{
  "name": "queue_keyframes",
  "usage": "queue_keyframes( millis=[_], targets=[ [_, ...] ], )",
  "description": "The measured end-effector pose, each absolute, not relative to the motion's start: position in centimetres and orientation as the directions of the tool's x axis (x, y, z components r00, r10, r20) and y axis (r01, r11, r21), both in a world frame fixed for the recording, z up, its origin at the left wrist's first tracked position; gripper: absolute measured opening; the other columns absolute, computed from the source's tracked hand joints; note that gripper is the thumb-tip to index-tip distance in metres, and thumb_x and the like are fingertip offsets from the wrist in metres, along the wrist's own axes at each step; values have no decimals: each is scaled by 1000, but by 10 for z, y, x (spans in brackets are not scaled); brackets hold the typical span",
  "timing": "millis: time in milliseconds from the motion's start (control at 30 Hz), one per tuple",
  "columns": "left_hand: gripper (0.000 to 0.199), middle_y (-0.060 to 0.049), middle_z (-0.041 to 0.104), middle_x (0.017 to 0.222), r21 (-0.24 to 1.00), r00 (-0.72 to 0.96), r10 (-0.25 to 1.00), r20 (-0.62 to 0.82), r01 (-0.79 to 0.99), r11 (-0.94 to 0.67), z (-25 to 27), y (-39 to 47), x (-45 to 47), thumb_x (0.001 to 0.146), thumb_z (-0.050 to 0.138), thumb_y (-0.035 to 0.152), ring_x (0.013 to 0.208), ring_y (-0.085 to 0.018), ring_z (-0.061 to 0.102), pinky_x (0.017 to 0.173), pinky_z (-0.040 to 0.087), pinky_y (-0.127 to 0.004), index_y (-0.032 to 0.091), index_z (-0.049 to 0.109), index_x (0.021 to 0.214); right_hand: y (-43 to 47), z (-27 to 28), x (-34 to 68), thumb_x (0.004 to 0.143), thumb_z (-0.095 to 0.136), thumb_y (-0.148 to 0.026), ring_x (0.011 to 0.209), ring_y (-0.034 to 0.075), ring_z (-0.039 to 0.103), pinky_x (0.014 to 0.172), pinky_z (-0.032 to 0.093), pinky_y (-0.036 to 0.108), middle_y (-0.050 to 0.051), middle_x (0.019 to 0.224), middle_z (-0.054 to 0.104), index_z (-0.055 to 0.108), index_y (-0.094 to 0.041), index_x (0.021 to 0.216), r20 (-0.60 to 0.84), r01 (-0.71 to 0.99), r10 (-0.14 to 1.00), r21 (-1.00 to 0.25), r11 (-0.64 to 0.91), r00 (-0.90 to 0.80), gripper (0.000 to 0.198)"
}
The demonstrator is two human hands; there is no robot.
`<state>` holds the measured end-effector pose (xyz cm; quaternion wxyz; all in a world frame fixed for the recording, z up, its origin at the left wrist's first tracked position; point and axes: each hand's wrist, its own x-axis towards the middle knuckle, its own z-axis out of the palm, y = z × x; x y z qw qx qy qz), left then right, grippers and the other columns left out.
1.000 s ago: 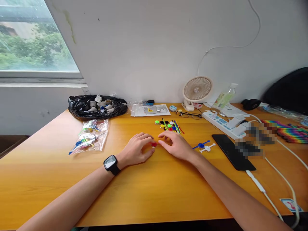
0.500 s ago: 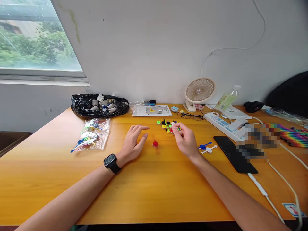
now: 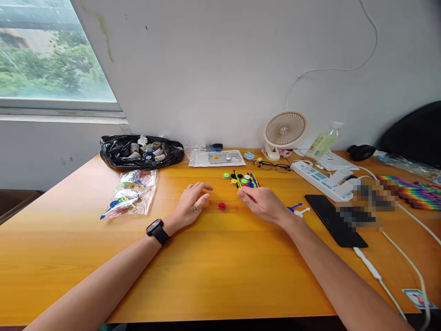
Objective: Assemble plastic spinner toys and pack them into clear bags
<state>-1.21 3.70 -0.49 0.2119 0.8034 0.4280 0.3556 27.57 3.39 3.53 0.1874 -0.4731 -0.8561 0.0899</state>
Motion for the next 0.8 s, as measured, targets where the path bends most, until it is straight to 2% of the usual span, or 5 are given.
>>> queue_keyframes(
  millis=[200, 300, 367, 467, 800],
  targets=[
    [22, -7, 70, 115, 719, 290, 890, 352, 525, -455, -7, 39, -10, 103, 40, 31, 111, -26, 62, 99, 49, -43, 24, 59, 110, 36, 35, 279, 98, 58, -65, 68, 17, 59, 65, 31, 26, -1, 74, 65, 68, -24, 107, 146, 756, 836, -367, 542, -529, 43],
    [19, -7, 71, 114, 760, 243, 912, 330, 505, -409, -11, 42, -8, 98, 45, 25, 111, -25, 64, 100, 50, -43, 22, 60, 109, 38, 36, 282, 87, 75, -55, 65, 15, 55, 63, 29, 25, -2, 75, 64, 66, -22, 100, 92, 751, 829, -377, 542, -552, 36],
    [18, -8, 71, 114, 760, 239, 912, 333, 505, -410, -11, 42, -8, 95, 50, 24, 111, -25, 65, 100, 51, -43, 22, 62, 109, 37, 38, 282, 93, 66, -44, 63, 14, 50, 61, 26, 26, -3, 72, 61, 60, -22, 86, 58, 751, 823, -378, 542, -565, 24],
    [17, -7, 72, 115, 744, 247, 908, 339, 520, -419, -10, 41, -8, 94, 55, 25, 110, -26, 65, 98, 52, -43, 22, 63, 107, 35, 41, 281, 101, 47, -38, 60, 15, 45, 59, 22, 28, -2, 68, 57, 51, -22, 77, 44, 757, 822, -363, 543, -568, 29],
    [14, -7, 75, 108, 739, 241, 911, 334, 533, -412, -7, 43, -7, 95, 58, 28, 107, -26, 67, 92, 55, -40, 22, 68, 103, 46, 45, 281, 98, 55, -30, 73, 18, 63, 64, 32, 28, 4, 85, 75, 73, -23, 97, 269, 883, 914, -283, 375, -303, 20]
  ],
)
